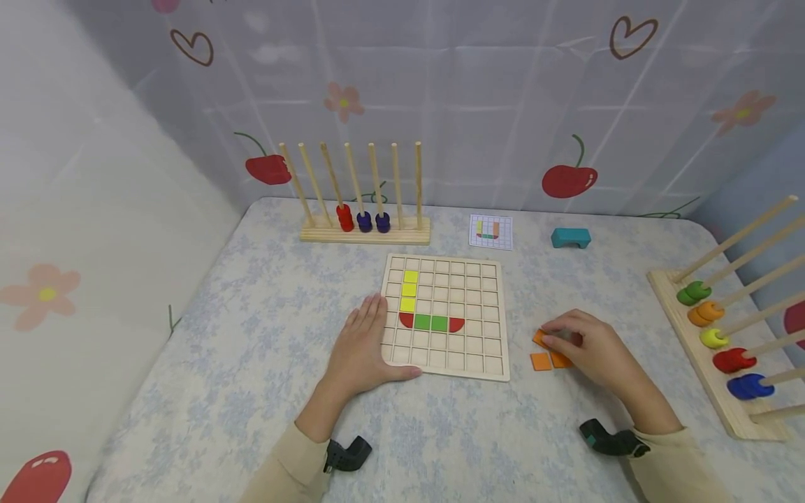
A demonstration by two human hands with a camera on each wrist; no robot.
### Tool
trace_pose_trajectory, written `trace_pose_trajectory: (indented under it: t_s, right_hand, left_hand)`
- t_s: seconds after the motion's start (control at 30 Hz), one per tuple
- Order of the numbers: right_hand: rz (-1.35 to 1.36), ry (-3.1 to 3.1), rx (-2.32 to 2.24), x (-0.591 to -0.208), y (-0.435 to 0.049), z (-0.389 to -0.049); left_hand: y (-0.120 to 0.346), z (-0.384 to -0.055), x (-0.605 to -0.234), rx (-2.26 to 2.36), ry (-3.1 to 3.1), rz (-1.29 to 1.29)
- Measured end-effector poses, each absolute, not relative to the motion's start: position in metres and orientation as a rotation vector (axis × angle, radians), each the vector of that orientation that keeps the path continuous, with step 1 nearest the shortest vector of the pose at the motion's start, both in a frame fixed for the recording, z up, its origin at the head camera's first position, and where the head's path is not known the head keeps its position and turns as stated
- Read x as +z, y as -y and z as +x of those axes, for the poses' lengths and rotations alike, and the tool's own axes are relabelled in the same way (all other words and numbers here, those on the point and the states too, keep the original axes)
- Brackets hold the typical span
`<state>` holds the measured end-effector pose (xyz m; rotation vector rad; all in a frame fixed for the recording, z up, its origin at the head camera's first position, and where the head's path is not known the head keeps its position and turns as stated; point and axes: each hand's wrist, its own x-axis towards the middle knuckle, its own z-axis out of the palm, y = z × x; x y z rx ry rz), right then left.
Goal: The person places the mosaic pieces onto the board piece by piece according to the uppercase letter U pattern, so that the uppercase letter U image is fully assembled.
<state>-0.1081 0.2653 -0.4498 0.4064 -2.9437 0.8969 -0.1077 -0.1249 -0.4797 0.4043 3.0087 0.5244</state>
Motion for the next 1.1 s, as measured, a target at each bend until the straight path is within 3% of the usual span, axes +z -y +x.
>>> trace_pose_trajectory:
  t_s: [0.77, 1.1]
  right_hand:
    - [0.363, 3.047, 0.867, -0.453, -0.264, -0.11]
    - [0.356, 3.034, 1.052, -0.451, -0.256, -0.114]
  left_hand:
    - [0.125, -0.109, -0.482, 0.492, -3.0, 0.405]
    - [0.126, -0.109, -0.484, 0.495, -2.998, 0.403]
